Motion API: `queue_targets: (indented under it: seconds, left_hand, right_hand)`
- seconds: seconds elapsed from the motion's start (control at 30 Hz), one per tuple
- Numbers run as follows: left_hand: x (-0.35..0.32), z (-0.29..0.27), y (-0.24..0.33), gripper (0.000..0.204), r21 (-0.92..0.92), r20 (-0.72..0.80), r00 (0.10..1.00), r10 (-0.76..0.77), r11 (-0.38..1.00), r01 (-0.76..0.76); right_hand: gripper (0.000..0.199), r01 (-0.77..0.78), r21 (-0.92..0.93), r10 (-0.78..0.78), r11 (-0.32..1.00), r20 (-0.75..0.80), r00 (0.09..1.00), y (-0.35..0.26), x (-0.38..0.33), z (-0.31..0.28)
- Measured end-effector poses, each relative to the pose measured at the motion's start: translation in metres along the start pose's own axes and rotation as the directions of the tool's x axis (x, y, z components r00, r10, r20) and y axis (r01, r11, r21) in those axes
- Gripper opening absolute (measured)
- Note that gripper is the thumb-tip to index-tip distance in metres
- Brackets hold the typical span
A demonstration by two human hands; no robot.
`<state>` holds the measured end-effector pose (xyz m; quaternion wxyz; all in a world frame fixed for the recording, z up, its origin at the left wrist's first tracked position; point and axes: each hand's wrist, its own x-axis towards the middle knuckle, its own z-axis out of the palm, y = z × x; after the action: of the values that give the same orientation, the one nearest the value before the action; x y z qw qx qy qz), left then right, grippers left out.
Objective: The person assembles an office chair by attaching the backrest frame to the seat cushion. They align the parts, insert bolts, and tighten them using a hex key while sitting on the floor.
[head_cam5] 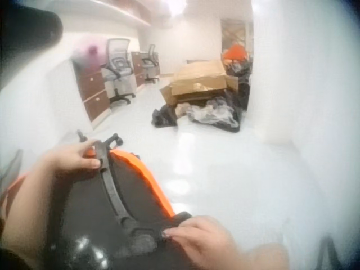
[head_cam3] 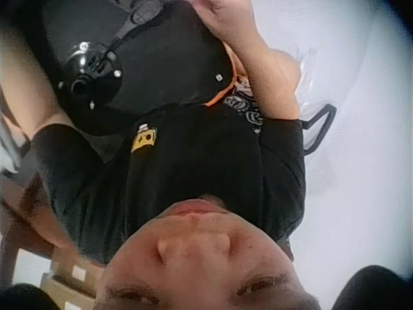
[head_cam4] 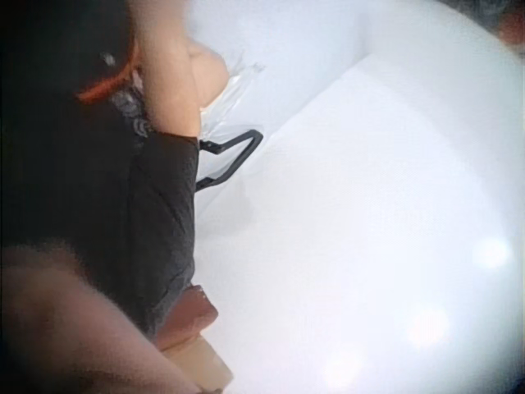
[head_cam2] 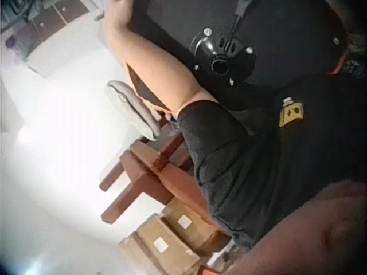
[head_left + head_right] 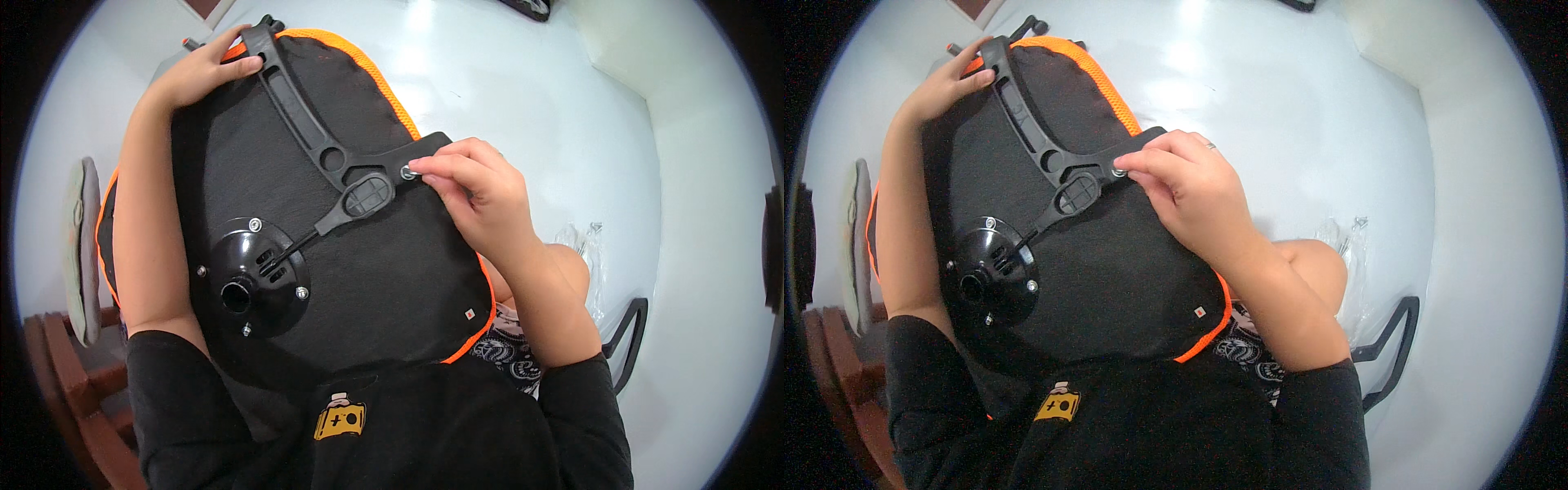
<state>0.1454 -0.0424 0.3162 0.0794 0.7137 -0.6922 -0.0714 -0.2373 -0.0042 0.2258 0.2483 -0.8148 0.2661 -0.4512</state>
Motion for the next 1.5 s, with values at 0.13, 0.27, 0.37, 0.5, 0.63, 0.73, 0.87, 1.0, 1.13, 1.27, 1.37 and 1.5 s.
queue_targets:
  seconds: [0.13,0.27,0.37,0.5,0.63,0.73,0.87,1.0,1.13,1.27,1.37,1.5]
  left_hand:
    - [-0.008,0.007,-0.009,0.084,-0.059,0.013,1.0,-0.006,0.998,0.007]
    - [-0.006,0.002,-0.001,0.085,-0.039,0.028,0.997,-0.065,0.997,0.066]
    - [-0.032,-0.036,0.064,0.096,0.006,0.141,0.976,-0.168,0.986,0.169]
    - [-0.013,-0.017,0.03,0.099,-0.013,0.182,0.968,-0.174,0.984,0.179]
    - [-0.014,-0.017,0.029,0.101,0.01,0.17,0.97,-0.174,0.984,0.175]
    - [-0.014,-0.018,0.032,0.101,0.005,0.177,0.967,-0.183,0.983,0.185]
    - [-0.013,-0.019,0.033,0.101,-0.002,0.209,0.957,-0.201,0.978,0.206]
    - [-0.011,-0.017,0.03,0.102,0.01,0.196,0.963,-0.184,0.983,0.186]
    - [-0.012,-0.015,0.03,0.102,0.005,0.186,0.965,-0.184,0.983,0.186]
    - [-0.018,-0.022,0.042,0.104,-0.063,0.215,0.96,-0.178,0.979,0.196]
    - [-0.012,-0.015,0.029,0.105,-0.039,0.193,0.969,-0.154,0.986,0.164]
    - [-0.013,-0.014,0.025,0.105,-0.003,0.157,0.976,-0.153,0.988,0.156]
  right_hand:
    - [0.018,0.019,-0.082,-0.012,0.996,0.08,0.997,-0.01,0.01,0.0]
    - [0.015,0.002,-0.111,0.012,0.994,0.123,0.992,-0.014,0.014,-0.008]
    - [0.014,0.046,-0.166,-0.024,0.985,0.133,0.991,-0.017,0.019,-0.007]
    - [0.018,0.153,-0.337,-0.09,0.929,0.194,0.977,-0.024,0.022,-0.009]
    - [0.022,0.267,-0.406,-0.187,0.874,0.228,0.956,-0.025,0.019,-0.011]
    - [0.023,0.241,-0.378,-0.165,0.894,0.223,0.961,-0.019,0.015,-0.011]
    - [0.021,0.099,-0.278,-0.041,0.955,0.207,0.978,-0.021,0.018,-0.009]
    - [0.017,0.064,-0.286,0.002,0.956,0.226,0.974,-0.028,0.025,-0.011]
    - [0.015,0.006,-0.35,0.08,0.937,0.229,0.97,-0.037,0.024,-0.01]
    - [0.018,0.047,-0.398,0.029,0.916,0.181,0.983,-0.028,0.02,-0.006]
    - [0.02,0.146,-0.375,-0.076,0.916,0.196,0.978,-0.031,0.014,-0.008]
    - [0.022,0.195,-0.359,-0.146,0.913,0.159,0.976,-0.028,0.009,-0.005]
